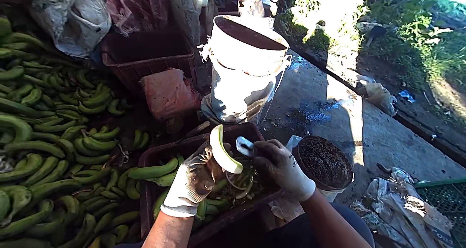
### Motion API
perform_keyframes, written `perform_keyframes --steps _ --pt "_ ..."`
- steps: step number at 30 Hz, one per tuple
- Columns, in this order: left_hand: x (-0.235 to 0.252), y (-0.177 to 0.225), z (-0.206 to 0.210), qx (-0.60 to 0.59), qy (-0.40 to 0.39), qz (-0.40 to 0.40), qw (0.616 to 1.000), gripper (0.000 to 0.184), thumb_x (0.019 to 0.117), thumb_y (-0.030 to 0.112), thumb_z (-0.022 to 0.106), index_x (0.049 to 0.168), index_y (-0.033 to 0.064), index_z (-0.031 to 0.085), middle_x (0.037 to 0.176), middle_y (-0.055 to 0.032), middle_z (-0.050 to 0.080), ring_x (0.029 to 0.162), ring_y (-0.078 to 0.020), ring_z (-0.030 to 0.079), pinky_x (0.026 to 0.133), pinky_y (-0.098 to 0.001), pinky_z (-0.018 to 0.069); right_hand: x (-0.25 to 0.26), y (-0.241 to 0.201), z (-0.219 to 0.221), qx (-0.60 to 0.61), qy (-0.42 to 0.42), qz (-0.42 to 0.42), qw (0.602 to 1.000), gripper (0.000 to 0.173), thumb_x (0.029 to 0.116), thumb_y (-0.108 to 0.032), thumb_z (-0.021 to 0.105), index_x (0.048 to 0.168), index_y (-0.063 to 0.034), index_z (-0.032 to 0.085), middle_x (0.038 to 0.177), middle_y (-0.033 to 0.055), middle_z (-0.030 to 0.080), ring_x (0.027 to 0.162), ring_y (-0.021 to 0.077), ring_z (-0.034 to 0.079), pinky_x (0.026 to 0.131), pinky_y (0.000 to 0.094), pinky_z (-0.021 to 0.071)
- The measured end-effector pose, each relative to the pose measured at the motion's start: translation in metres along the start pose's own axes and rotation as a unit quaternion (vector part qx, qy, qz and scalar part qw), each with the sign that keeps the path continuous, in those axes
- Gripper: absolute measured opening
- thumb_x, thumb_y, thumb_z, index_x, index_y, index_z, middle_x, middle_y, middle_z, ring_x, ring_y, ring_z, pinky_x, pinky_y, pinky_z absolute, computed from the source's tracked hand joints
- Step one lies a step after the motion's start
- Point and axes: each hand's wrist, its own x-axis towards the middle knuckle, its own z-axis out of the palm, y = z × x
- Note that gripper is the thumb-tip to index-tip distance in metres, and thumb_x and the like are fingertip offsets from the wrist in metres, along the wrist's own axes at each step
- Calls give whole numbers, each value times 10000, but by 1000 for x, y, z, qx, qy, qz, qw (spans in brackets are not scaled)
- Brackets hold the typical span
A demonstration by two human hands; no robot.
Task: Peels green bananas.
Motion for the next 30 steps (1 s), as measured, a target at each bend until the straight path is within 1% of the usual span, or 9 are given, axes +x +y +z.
perform_keyframes --steps 3,5,10,16,18,22,25,28,30 --pt "1 0 -2 -58 0 -8 998 364 1096 179 282 1281 28 557 1160 -196 672 1050 -291 689 904 -437 590 -9 -12 5 -8 -20 -92 995 423 953 -467 702 1291 -213 713 1225 63 676 1151 186 627 1005 426 527" --pt "0 -1 -4 -12 -32 -22 999 342 1084 161 344 1307 18 560 1151 -198 676 1009 -272 699 870 -407 601 -11 -15 8 -13 -31 -116 993 409 942 -465 721 1281 -237 717 1212 55 671 1143 180 623 1003 422 525" --pt "-5 3 0 102 -83 -21 991 304 1052 156 454 1271 58 641 1051 -126 707 886 -154 702 792 -293 602 -9 -14 13 -35 -14 -120 992 382 928 -434 742 1260 -246 726 1186 55 675 1127 185 626 989 417 525" --pt "-8 7 6 165 -122 -59 977 359 1021 162 550 1362 61 602 1087 -96 703 915 -122 688 826 -271 587 -5 -14 15 -30 15 -116 993 402 943 -440 725 1276 -216 722 1191 79 683 1137 212 633 994 433 528" --pt "-10 4 10 179 -123 -62 974 362 1015 179 570 1361 82 611 1082 -66 712 893 -91 687 798 -238 583 -2 -11 12 -17 30 -54 998 407 957 -421 705 1280 -174 722 1181 85 690 1116 199 642 984 412 535" --pt "-7 5 6 160 -143 -62 975 411 1017 186 562 1411 68 562 1078 -101 700 877 -124 689 789 -265 593 10 13 -1 17 -37 208 977 457 1028 -493 542 1298 -159 697 1244 66 693 1175 171 639 1049 413 500" --pt "-7 10 9 195 -117 -29 973 414 1019 208 569 1413 83 563 1069 -95 697 872 -122 677 781 -258 582 12 18 -9 8 -28 247 969 503 1033 -543 489 1299 -165 686 1240 62 685 1180 176 628 1051 429 492" --pt "-7 1 16 211 -22 17 977 432 1010 137 537 1431 42 521 1169 -128 683 986 -185 687 862 -338 593 5 -15 -6 106 33 188 976 508 963 -505 652 1302 -127 678 1184 38 703 1063 119 670 942 355 568" --pt "-4 -15 20 222 32 30 974 426 1006 115 571 1421 26 534 1231 -150 670 1055 -230 681 901 -400 593 -2 -47 4 153 26 161 975 700 833 -398 834 1420 -104 590 1184 39 706 1006 115 686 903 355 599"
